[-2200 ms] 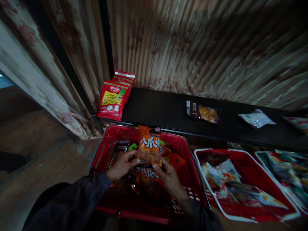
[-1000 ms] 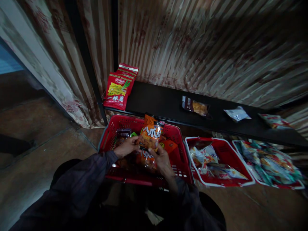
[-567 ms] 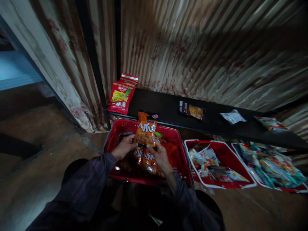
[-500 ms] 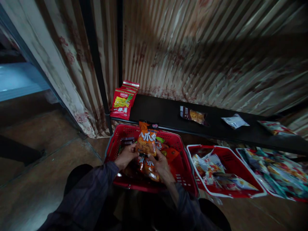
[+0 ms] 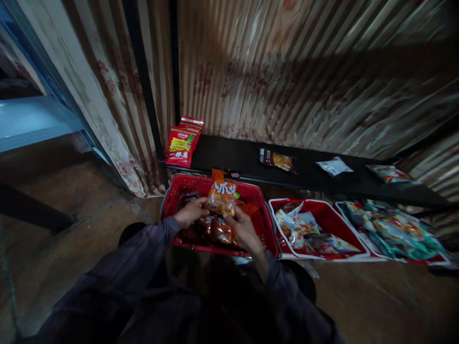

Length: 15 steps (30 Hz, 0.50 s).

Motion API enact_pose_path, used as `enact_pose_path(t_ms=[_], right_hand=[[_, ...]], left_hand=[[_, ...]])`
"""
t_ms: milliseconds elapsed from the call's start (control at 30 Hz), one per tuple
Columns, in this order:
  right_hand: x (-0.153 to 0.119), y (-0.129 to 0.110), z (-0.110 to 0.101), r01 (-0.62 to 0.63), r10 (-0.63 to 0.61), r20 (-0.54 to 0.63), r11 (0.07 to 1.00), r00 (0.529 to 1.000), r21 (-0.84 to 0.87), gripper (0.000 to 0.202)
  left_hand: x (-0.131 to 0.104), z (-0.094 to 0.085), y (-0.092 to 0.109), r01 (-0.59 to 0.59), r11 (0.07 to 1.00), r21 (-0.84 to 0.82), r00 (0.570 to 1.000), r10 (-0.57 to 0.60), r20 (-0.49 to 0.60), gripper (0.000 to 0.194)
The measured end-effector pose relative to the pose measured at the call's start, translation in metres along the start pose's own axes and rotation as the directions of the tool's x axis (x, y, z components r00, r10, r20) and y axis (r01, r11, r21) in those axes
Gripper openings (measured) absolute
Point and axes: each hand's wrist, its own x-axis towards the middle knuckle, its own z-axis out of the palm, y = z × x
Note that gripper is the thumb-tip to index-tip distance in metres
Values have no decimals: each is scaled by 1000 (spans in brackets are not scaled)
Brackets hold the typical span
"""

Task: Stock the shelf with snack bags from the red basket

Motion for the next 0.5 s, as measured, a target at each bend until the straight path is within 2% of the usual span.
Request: enact_pose_path(t_ms=[167,267,367,500], right_hand=[[5,-36,-1,108,-106,-17,990,994,91,46],[4,-43,-3,149,-150,-2,985,989,89,45],[4,-35,-7,122,-123,4,990,992,74,45],[5,-3,-13,33,-33,0,999,999,12,43]], left_hand=[[-7,9,42,-99,992,79,995,96,39,43],[-11,13,51,-155,978,143,987,146,71,43],[-8,12,43,-128,981,145,991,119,68,41],[3,9,8,17,989,144,1000,-16,-7,42]])
